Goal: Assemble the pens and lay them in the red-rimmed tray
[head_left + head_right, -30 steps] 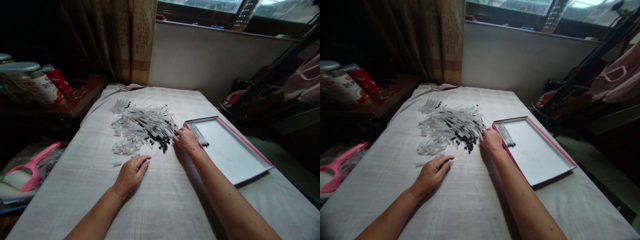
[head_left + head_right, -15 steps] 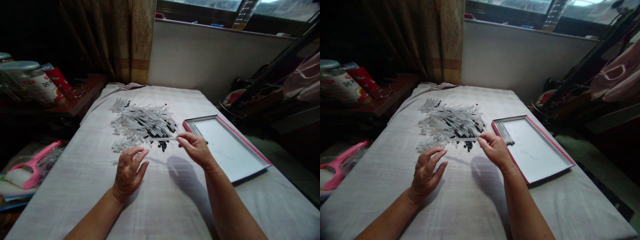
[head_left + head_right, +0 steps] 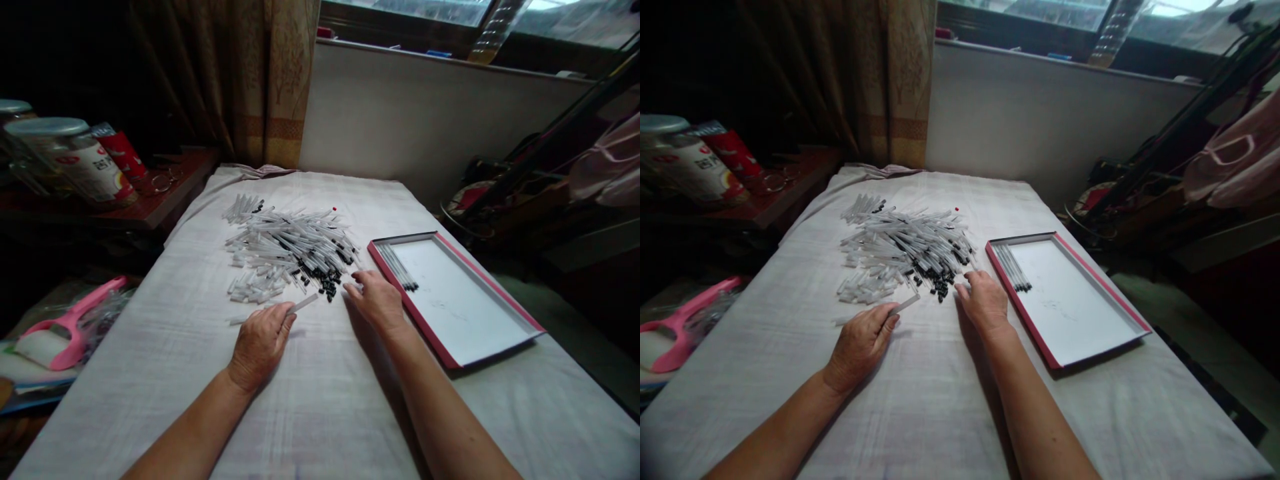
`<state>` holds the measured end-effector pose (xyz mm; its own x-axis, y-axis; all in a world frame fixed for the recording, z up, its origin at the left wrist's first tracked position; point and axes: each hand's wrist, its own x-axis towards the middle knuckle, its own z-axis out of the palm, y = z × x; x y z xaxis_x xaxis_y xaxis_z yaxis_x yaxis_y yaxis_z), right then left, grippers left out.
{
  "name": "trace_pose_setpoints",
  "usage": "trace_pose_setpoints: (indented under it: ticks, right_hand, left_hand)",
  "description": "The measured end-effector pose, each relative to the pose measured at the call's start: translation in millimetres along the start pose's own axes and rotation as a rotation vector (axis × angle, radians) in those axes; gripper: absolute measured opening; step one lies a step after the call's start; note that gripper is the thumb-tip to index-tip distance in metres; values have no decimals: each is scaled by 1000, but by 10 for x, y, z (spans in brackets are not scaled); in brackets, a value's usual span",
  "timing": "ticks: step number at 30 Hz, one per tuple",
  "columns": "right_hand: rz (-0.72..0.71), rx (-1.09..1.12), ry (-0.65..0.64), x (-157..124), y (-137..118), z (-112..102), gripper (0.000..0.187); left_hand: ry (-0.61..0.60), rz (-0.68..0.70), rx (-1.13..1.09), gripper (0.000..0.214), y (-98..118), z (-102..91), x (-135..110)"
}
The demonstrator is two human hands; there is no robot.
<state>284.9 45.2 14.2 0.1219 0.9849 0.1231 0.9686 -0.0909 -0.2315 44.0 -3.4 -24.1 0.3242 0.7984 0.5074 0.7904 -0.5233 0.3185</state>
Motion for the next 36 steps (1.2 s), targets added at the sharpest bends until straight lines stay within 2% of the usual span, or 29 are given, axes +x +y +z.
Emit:
trace_pose_setpoints:
  ticks: [3, 6, 8, 11, 14, 17, 26, 36]
  right_hand:
    - [33, -77, -42, -4, 18, 20, 27]
    - [58, 11, 40, -3, 106, -22, 27]
    - [58, 193, 158, -6, 187, -102, 25]
    - [69, 661, 319, -35, 239, -283, 27]
    - [107, 1080, 324, -84, 164, -453, 30]
    - [109, 1271, 290, -130, 56, -525, 25]
    - [61, 1294, 143, -185, 29, -427, 23]
    - [104, 1296, 135, -181, 80, -427, 24]
  left_hand:
    - [-20, -31, -39, 34, -7, 0, -2]
    - [-13, -59, -57, 34, -10, -9, -3]
    - [-3, -66, -71, 33, -4, -23, 1]
    - [1, -69, -105, 31, 12, -53, 14]
    - [14, -67, -102, 31, 13, -74, 24]
    - [39, -59, -73, 32, -4, -73, 20]
    - [29, -72, -66, 34, -11, -88, 28]
    - [4, -78, -57, 34, -11, -86, 20]
